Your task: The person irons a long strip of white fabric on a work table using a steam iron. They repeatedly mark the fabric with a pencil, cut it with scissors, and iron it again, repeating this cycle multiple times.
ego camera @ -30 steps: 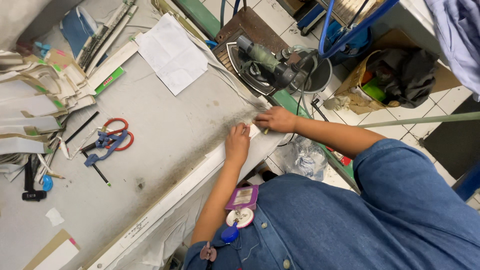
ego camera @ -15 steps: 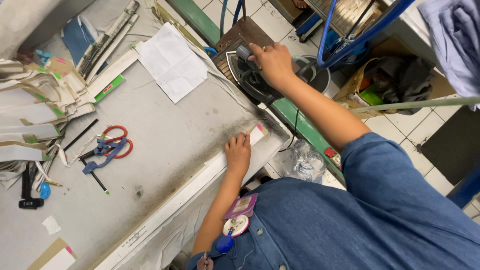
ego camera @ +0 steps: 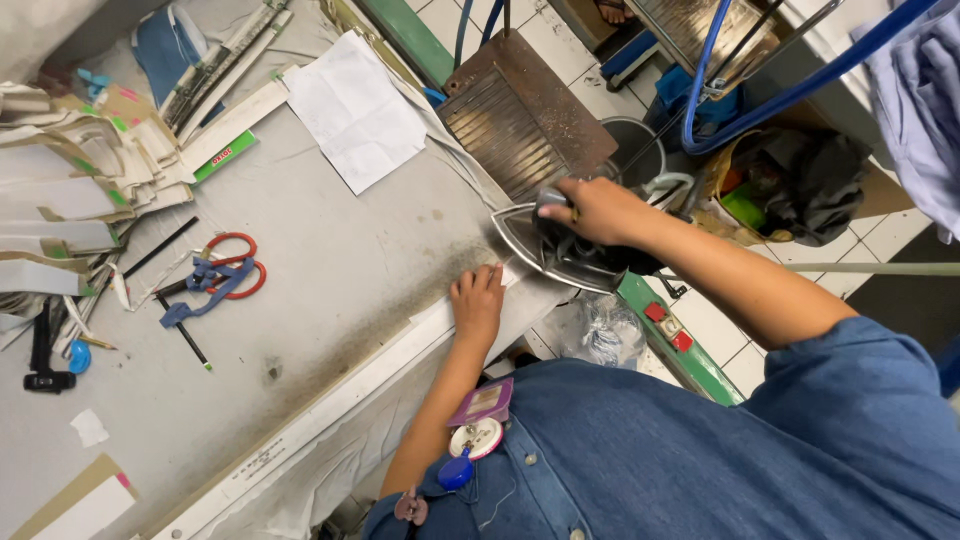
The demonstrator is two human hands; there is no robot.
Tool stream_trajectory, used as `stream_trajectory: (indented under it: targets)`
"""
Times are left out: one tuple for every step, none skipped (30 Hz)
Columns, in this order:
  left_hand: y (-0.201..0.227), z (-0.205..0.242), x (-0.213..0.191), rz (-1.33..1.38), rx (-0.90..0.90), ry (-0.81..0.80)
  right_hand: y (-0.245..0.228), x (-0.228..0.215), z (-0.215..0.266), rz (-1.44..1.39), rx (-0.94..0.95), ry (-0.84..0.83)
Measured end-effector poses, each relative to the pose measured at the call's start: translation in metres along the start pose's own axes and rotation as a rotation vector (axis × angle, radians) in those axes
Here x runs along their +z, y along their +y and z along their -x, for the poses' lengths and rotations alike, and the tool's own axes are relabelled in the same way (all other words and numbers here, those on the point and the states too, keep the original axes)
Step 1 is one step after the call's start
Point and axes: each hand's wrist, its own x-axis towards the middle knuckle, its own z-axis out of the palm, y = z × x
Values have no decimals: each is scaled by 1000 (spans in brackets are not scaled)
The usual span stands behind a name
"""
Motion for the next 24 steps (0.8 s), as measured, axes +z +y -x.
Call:
stream_trajectory:
  targets:
    - [0,-1,-2,11,-2,-21,3,8,2,33,1,-50]
    - [1,-2,-4,21,-5,-42,6,16,5,65,2,-101]
    - [0,-2,1,22,-3,-41,6,21,5,65,3,-99]
    - [-1,-3,5,24,-10,-27,7,27,5,88,6,-119]
    - [-1,0,9,27,-21,-17,7,35,6,109,9,-145]
    - [-6,4,12,28,-22,-22,9,44,7,108,10,-149]
    - [-12,6,15,80,-8,-10,10,50,6,159,-31,-153]
    - [-19,7,18,132,7,1,10,57,5,211,-72,-156]
    - [-27,12,16,130,-4,2,12,59,5,214,-80,-162]
    - [-35,18,14,213,20,-7,12,60,4,236,-97,-162]
    - [-45,20,12,293,45,-8,13,61,1,261,-117,-156]
    - [-53,15,13,287,35,-1,4,54,-9,267,-129,-157]
    - [-58,19,14,337,71,6,-4,53,-14,256,-193,-166]
    - [-64,22,15,387,107,14,-13,52,-19,245,-257,-175]
    - [-72,35,2,384,96,13,-22,57,-23,245,-265,-182]
    - [-81,47,-11,423,64,-29,-32,61,-27,285,-355,-255]
    - [-88,57,-25,463,30,-68,-42,64,-32,328,-447,-327]
    - [-114,89,-40,461,17,-65,-42,69,-33,331,-457,-335]
    - [-138,120,-54,432,-95,-73,-40,73,-33,366,-492,-328]
    - [-162,151,-68,402,-207,-80,-38,77,-34,399,-527,-320]
    - [-164,155,-75,398,-210,-70,-38,78,-35,406,-534,-316]
    - [-166,159,-82,212,-287,-31,-38,78,-35,420,-542,-294]
    - [-163,169,-90,29,-370,-1,-35,81,-32,431,-550,-283]
    - [-133,137,-95,29,-381,-1,-35,78,-29,434,-557,-289]
